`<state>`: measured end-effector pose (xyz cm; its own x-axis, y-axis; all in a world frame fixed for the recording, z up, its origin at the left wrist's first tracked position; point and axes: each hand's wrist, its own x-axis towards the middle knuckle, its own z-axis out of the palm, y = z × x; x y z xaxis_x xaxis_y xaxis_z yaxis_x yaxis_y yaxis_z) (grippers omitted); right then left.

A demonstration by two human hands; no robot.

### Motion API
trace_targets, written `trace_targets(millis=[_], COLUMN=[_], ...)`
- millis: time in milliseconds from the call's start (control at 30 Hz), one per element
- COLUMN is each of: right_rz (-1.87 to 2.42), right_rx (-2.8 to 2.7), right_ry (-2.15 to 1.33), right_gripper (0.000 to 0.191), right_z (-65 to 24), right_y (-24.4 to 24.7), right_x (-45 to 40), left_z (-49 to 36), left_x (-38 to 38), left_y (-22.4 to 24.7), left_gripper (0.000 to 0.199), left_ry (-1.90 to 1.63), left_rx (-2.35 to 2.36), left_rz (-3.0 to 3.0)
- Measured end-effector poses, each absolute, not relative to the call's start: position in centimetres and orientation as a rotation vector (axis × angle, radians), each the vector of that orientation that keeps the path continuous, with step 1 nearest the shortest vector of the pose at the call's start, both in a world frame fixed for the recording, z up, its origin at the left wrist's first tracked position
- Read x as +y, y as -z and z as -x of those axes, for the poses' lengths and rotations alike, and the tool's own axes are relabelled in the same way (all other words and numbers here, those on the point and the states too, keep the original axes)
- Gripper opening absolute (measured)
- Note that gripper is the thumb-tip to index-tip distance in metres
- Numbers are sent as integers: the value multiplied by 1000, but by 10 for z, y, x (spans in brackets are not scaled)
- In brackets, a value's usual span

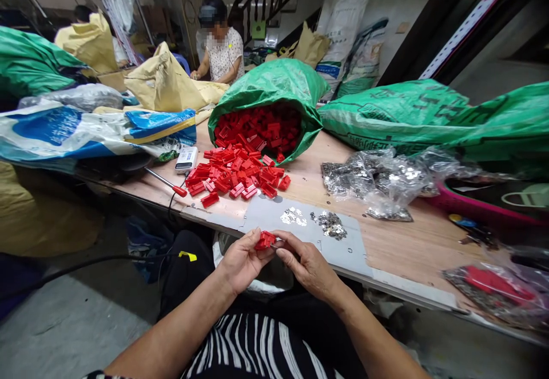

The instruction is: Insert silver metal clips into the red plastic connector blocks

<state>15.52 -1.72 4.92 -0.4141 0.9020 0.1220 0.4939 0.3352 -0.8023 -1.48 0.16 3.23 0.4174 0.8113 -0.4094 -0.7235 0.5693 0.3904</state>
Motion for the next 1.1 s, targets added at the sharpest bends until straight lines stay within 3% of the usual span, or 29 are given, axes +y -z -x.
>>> trace_targets(millis=[233,567,900,1100], right_rz=[1246,1331,1690,1898], right_rx=[-2005,-1772,-1820,-1721], right_ry=[-816,-1070,-586,-268], right_gripper=[31,42,34,24], right_z=[-155,-156,-188,-223], right_y=[-42,-33,-22,-23], right_x=[-16,-11,6,30], left_z=[9,14,25,32], left_x=[-2,-7,-9,-4], left_y=[-32,-6,64,97], left_gripper=[21,13,25,24], left_ry=[-975,-917,-649,-727], left_rx=[590,587,1035,1069], left_rz=[-122,-180,-104,-115])
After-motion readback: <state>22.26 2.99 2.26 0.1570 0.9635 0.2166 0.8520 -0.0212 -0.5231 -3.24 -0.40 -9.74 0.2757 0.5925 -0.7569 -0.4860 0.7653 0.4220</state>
